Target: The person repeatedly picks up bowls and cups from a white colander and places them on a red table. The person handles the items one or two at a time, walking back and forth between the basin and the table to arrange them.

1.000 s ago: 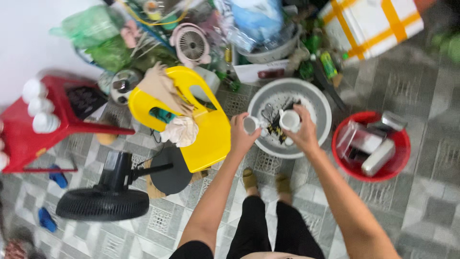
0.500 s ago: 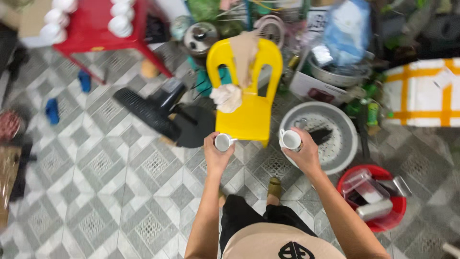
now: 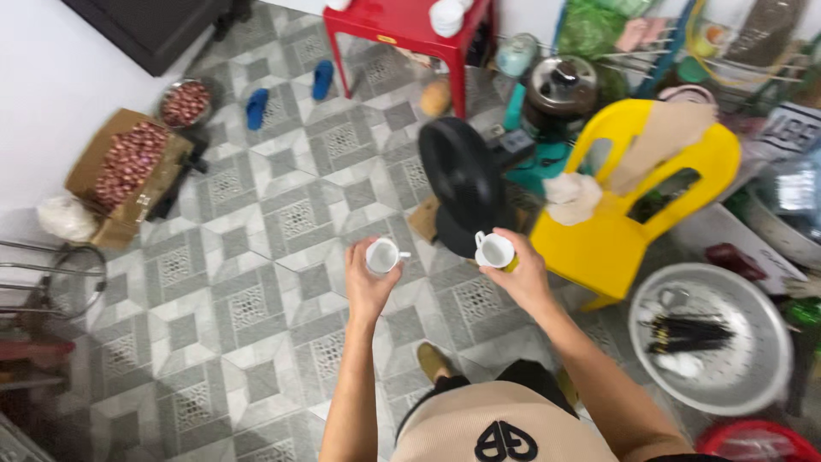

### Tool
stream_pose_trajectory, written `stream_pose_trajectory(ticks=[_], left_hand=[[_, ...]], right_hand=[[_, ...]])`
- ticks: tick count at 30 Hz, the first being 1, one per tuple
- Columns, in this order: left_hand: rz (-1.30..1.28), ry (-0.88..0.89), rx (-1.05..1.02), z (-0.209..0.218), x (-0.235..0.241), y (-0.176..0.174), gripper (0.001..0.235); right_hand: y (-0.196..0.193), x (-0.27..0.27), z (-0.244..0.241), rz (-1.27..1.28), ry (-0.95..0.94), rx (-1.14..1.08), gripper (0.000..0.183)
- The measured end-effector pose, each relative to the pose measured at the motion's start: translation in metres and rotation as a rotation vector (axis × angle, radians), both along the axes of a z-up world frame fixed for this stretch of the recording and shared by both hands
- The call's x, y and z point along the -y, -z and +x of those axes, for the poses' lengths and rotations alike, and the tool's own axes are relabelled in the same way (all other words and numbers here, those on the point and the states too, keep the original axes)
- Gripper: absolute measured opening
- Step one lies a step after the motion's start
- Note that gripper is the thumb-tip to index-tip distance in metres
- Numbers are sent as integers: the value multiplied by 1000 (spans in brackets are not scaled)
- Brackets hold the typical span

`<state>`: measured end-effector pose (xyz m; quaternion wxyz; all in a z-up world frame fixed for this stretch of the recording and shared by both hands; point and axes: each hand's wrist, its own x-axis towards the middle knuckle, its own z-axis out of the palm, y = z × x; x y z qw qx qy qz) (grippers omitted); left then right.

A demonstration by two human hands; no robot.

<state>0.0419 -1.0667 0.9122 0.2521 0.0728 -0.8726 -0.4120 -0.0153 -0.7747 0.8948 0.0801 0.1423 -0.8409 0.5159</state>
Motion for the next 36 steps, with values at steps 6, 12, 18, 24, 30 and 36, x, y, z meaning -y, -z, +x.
stream_pose_trajectory(ticks=[6,12,18,24,30,36], left_hand=[[116,-91,33,-4,103,-4,59],[149,-52,33,-64,160,6,59],[49,18,20,-161,222,11,59],[41,92,54,-279,295,15,63],[57,95,141,-378,353,30,60],[110,182,125,-497,408,58,63]], right_hand=[[-12,129,-13,-18,-171,25,68],[-6,191,-72,9,-234,-81,66],[9,245,-174,38,-160,-81,65],[28,326,-301,-21,-107,-38,65],[42,400,-402,-7,-146,-37,66],[59,454,-489,10,-78,95,68]])
